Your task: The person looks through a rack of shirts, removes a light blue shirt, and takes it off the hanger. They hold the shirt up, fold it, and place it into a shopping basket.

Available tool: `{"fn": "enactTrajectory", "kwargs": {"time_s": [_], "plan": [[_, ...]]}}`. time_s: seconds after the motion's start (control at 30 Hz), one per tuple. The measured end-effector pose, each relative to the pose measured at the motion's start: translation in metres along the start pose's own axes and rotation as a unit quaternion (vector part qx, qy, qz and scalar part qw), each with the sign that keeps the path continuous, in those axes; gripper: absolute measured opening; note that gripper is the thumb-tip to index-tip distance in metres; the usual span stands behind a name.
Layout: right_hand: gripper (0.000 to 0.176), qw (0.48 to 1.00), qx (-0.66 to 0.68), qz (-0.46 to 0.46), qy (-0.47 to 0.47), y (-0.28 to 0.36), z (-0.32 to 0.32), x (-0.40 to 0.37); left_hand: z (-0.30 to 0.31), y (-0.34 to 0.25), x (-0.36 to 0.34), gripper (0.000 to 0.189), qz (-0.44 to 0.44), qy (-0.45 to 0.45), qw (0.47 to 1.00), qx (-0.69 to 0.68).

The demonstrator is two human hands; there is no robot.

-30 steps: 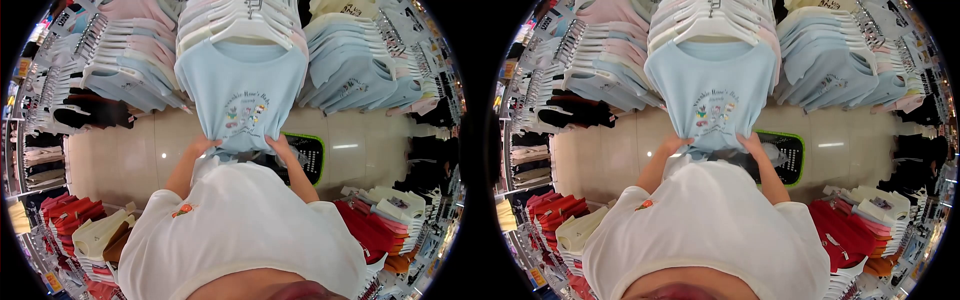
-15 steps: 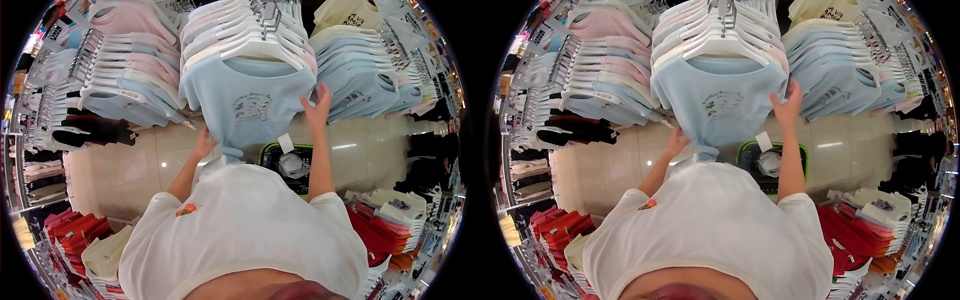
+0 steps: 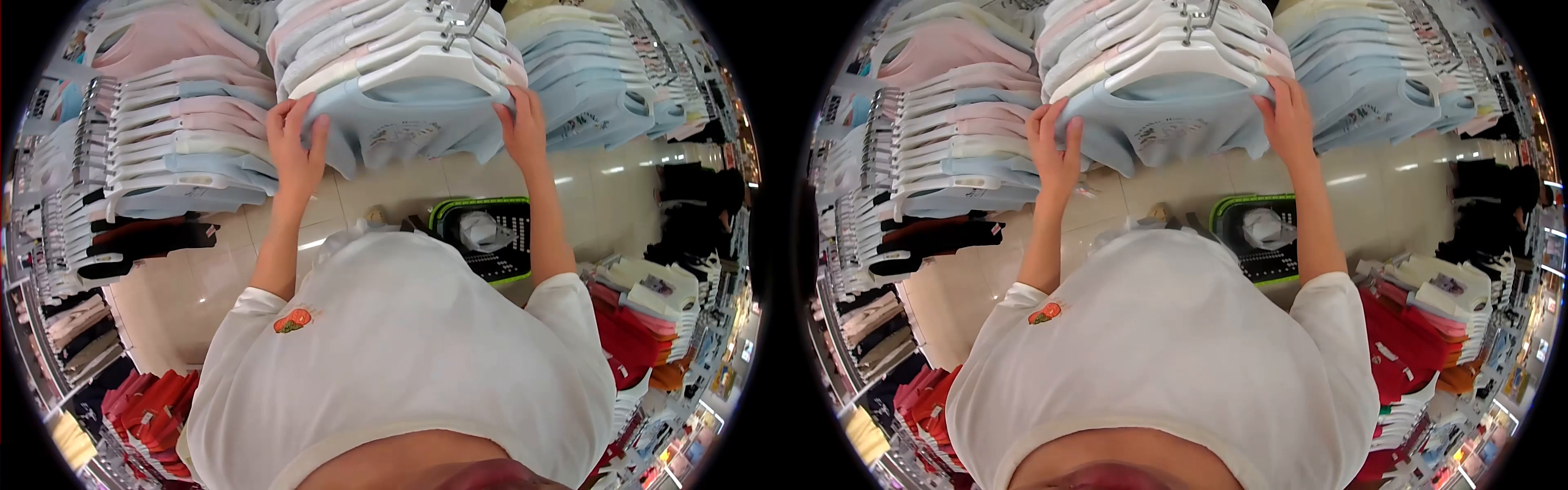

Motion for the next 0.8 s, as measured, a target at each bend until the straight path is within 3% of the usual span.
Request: {"fn": "enactTrajectory", "kwargs": {"time_s": [0.1, 0.2, 0.3, 0.43, 0.53, 0.6, 0.8], "plan": [[0.033, 0.998, 0.058, -0.029, 0.016, 0.004, -0.01, -0.002, 0.001, 0.002, 0.009, 0.029, -0.051, 0.015, 0.999, 0.003], [0.034, 0.995, 0.086, -0.043, -0.006, -0.005, -0.019, -0.011, 0.007, -0.004, 0.019, 0.029, -0.04, 0.033, 0.996, -0.077], [0.034, 0.985, 0.128, -0.119, 0.007, -0.014, -0.029, -0.024, 0.015, -0.012, 0.028, 0.028, -0.044, 0.06, 0.996, -0.053], [0.037, 0.97, 0.14, -0.199, 0.004, -0.021, -0.039, -0.046, 0.019, -0.002, 0.031, 0.032, -0.02, 0.073, 0.994, -0.079], [0.041, 0.961, 0.135, -0.243, -0.01, -0.033, -0.05, -0.069, 0.021, 0.005, 0.028, 0.034, 0.074, 0.078, 0.983, -0.149], [0.045, 0.954, 0.128, -0.271, -0.02, -0.035, -0.055, -0.08, 0.024, -0.004, 0.028, 0.033, 0.067, 0.074, 0.987, -0.128], [0.046, 0.943, 0.185, -0.255, -0.103, -0.013, -0.057, -0.087, 0.038, -0.016, 0.043, 0.032, 0.002, 0.119, 0.991, -0.057]]}}
Point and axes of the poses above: each hand's wrist, its own x-axis towards the middle knuckle, its own z-axis out of the back of the hand, y = z × x, the point moved 4 cm from there along x, towards the middle knuckle, and after that the axes turned 4 degrees about -x, right-handed, at the moved point
